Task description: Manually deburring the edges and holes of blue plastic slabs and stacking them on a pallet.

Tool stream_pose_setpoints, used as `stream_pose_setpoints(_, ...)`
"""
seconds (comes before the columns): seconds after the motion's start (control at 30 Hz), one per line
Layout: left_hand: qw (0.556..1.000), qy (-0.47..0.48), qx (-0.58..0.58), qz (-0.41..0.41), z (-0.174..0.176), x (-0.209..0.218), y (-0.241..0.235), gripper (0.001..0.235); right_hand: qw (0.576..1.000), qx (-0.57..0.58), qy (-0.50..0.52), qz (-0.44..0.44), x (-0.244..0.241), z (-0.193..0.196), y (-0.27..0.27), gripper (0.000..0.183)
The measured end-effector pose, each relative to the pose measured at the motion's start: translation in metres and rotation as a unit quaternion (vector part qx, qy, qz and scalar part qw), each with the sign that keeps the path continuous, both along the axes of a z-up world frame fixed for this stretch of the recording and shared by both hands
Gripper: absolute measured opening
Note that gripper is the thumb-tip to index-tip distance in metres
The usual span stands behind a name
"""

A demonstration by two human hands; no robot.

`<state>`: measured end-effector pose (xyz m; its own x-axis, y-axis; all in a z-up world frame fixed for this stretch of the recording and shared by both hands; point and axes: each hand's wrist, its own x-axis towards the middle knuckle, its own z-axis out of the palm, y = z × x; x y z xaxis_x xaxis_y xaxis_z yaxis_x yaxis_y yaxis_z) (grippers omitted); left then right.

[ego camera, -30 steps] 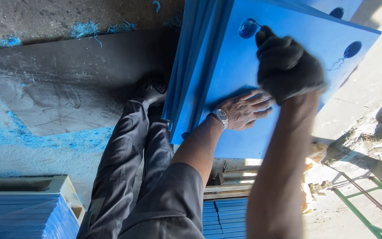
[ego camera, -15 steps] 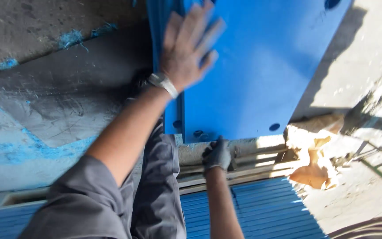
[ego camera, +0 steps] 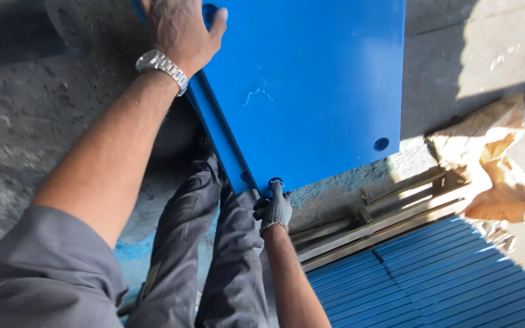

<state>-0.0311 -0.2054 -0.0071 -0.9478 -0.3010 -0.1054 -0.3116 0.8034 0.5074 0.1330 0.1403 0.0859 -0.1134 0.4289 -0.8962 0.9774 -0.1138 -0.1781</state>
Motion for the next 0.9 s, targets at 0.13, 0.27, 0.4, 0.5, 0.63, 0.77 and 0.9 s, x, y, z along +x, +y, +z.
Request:
stream_pose_setpoints(0.13, 0.999, 0.009, -0.049, 0.009, 0.01, 0.014, 0.006, 0.036, 1.0, -0.009, -0.006, 0.008, 0.01, 0.009, 0.016, 0.04)
stream_pose_setpoints(0.27, 0.993, 0.041, -0.108, -0.005, 0.078, 0.053, 0.011, 0.03, 0.999, -0.029, -0.026, 0.016, 0.027, 0.042, 0.037, 0.033)
stream_pose_setpoints(0.4, 0.989, -0.093, -0.108, -0.025, 0.125, 0.117, 0.014, 0.043, 0.99, -0.023, -0.09, 0.11, 0.08, 0.099, 0.083, 0.036)
stream_pose_setpoints(0.5, 0.989, -0.104, -0.093, -0.056, 0.135, 0.143, 0.01, 0.055, 0.981, -0.002, -0.061, 0.185, 0.16, 0.118, 0.155, 0.052)
stream_pose_setpoints(0.63, 0.912, -0.402, 0.046, -0.075, 0.149, 0.171, 0.025, 0.068, 0.979, -0.009, -0.168, 0.116, 0.172, 0.211, 0.173, 0.059)
stream_pose_setpoints(0.77, 0.907, -0.375, 0.19, 0.019, 0.133, 0.233, 0.06, 0.082, 0.948, -0.03, -0.208, 0.238, 0.239, 0.217, 0.24, 0.059)
stream_pose_setpoints(0.9, 0.861, -0.499, 0.095, 0.025, 0.189, 0.245, 0.081, 0.099, 0.792, -0.018, -0.191, 0.579, 0.221, 0.303, 0.237, 0.063)
